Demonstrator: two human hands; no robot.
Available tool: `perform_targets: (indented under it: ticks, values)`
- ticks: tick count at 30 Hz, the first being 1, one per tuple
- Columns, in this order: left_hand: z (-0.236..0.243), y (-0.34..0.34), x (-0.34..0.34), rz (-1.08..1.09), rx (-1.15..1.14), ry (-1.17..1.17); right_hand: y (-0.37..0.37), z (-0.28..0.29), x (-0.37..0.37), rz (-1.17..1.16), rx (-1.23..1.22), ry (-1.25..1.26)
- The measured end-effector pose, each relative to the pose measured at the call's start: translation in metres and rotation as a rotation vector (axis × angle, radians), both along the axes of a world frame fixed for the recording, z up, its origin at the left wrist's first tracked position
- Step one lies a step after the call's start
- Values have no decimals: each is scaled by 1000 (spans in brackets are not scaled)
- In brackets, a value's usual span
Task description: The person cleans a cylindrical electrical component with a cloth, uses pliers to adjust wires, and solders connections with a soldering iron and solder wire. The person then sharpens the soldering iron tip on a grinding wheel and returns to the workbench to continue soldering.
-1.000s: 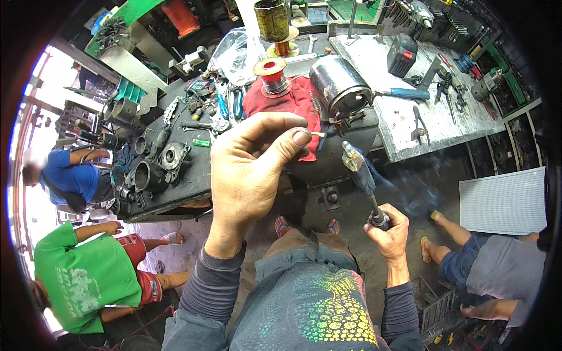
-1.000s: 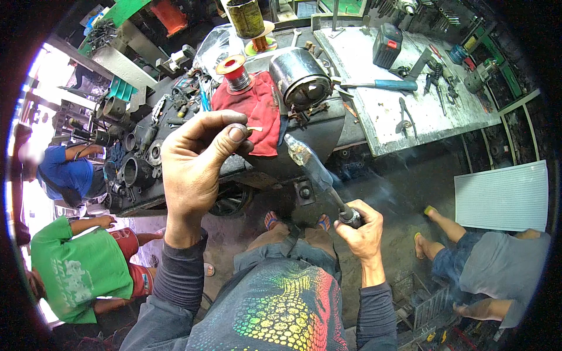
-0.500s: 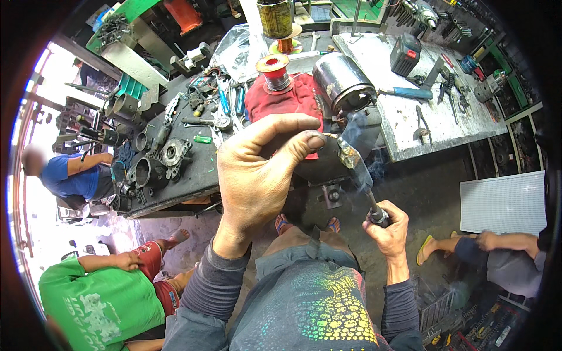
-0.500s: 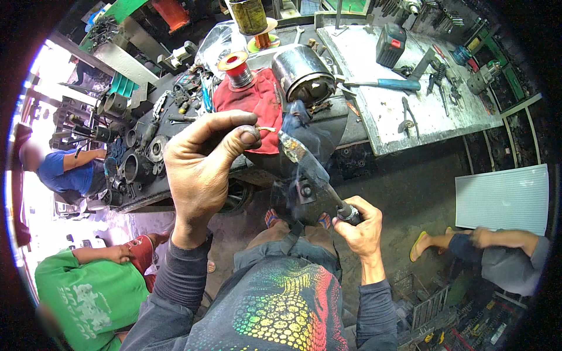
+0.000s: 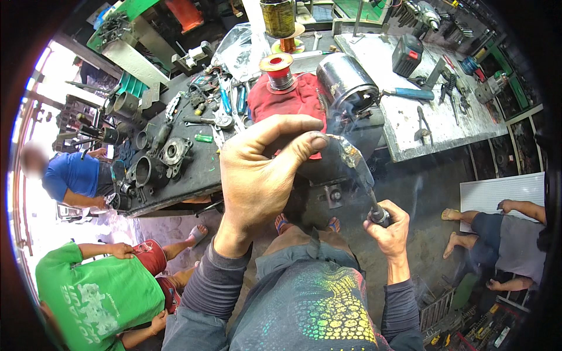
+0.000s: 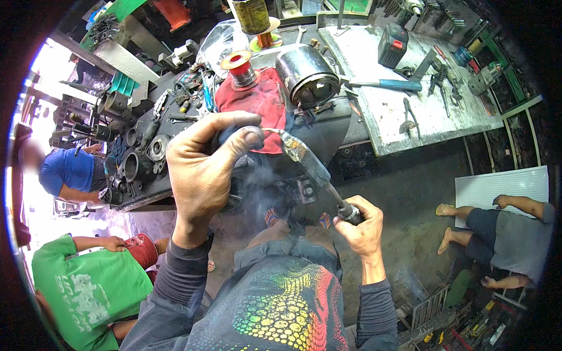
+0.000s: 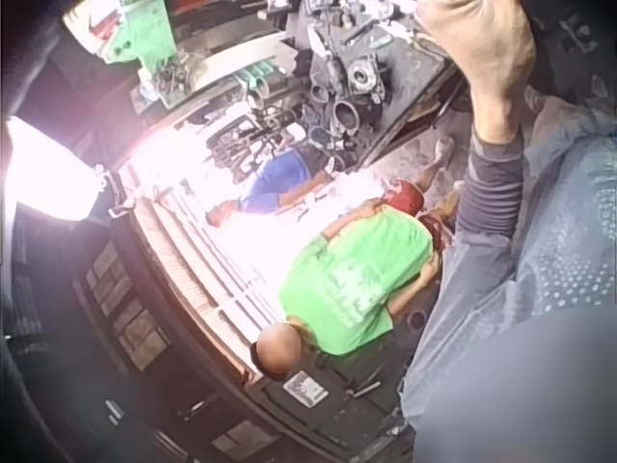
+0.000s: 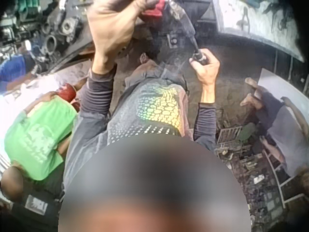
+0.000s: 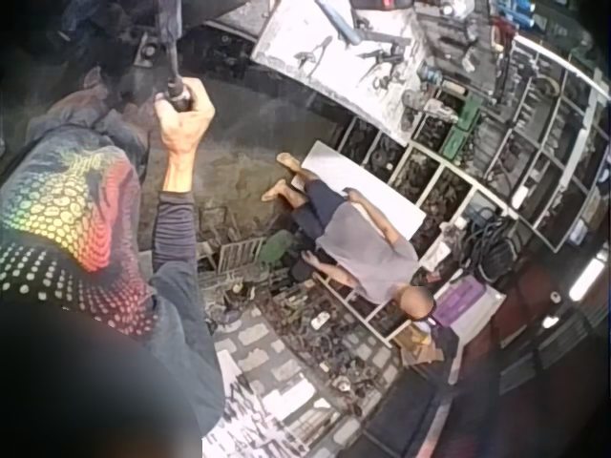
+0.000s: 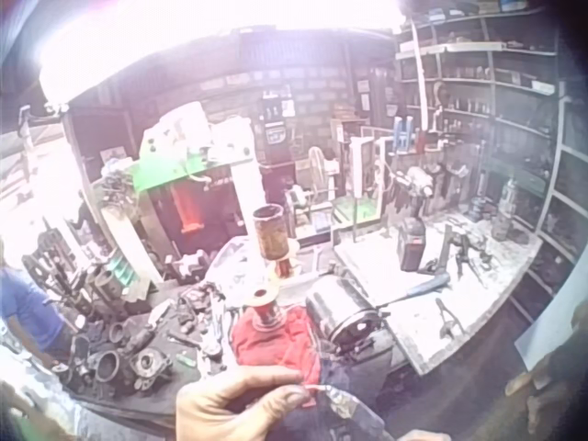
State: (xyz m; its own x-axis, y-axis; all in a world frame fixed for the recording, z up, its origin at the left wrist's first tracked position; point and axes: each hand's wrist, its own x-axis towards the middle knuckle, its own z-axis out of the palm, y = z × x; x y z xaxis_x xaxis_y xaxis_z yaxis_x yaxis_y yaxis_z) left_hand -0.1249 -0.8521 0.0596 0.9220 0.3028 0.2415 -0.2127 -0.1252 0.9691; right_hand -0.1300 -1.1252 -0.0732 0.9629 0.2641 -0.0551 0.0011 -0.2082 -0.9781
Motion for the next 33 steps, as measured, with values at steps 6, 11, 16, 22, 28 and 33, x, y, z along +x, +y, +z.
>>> perform_targets:
  ticks: [6,11,16,22,28,33]
  values:
    - [-2,2,0,6,37,-2,1,-1,0,9,-14,-9]
    - [-4,4,-1,5,69,-12,1,-2,0,5,-7,0]
    - [-4,4,-2,8,77,-14,1,0,0,4,-28,9]
    - [-3,4,-4,1,46,5,4,4,-1,-16,-12,40]
    - [-2,7,-4,-8,25,10,6,7,-1,-12,-39,40]
    - [-1,9,-6,-15,4,24,7,8,-1,-8,-48,35]
